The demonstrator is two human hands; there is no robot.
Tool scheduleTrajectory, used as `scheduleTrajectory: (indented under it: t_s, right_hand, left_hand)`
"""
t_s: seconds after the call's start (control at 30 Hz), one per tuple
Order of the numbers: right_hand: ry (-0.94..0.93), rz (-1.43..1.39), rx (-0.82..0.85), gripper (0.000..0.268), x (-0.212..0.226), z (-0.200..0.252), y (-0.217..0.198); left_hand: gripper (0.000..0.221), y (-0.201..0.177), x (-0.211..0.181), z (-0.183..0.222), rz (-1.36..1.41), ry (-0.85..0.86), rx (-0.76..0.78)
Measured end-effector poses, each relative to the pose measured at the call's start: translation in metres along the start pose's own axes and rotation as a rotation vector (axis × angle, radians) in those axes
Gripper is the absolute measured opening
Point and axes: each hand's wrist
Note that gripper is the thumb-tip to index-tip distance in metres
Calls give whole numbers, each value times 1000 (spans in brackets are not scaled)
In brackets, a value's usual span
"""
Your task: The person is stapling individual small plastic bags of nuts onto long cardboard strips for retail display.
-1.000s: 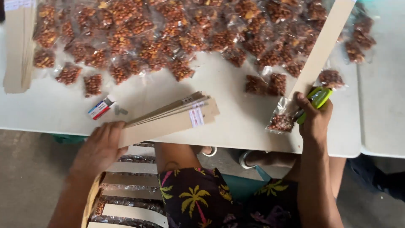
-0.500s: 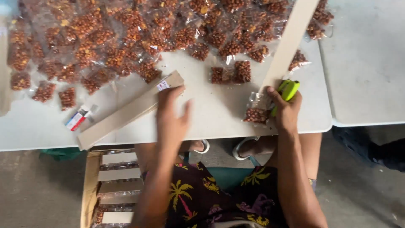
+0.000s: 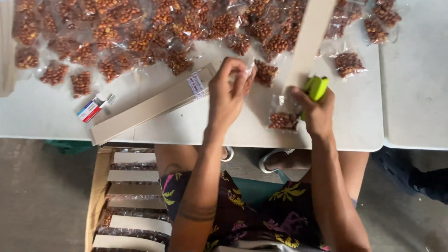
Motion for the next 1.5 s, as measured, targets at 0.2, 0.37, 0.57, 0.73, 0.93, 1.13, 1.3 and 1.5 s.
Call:
scheduleTrajectory:
  t_s: [0.2,0.37,0.57,0.73,0.93,1.13,1.3,1.5]
  right_hand:
    - [64,-52,102,22,4,-25,37]
    - [167,-60,68,73,-6,-20,46]
    - [-50,-147,244,23,-21,-25,33]
    - [-49,-201,217,21,-27,-25,34]
    - [-32,-216,186,19,-29,-23,34]
    - [25,-503,-288,14,2,-26,48]
    - [-34,-379,-503,54,50,-47,55]
    - [138,-103,-324,53,83,-47,74]
  left_hand:
    - [15,-12,-5,7,110,-194,357]
    - [25,28,18,9,9,-287,29]
    - [28,27,15,8,76,-342,22]
    - [27,25,27,3,22,-371,117]
    - [22,26,22,2,87,-351,136]
    - [20,30,19,12,76,-318,68]
    - [17,35,9,19,3,-213,3]
    - [19,38,-6,20,-44,-141,11]
Point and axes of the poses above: each hand's wrist, its own z-axis away from the middle knuckle, its own y-axis out of the palm, x = y × z, and after that the axes turned 13 degrees about -y, right-handed
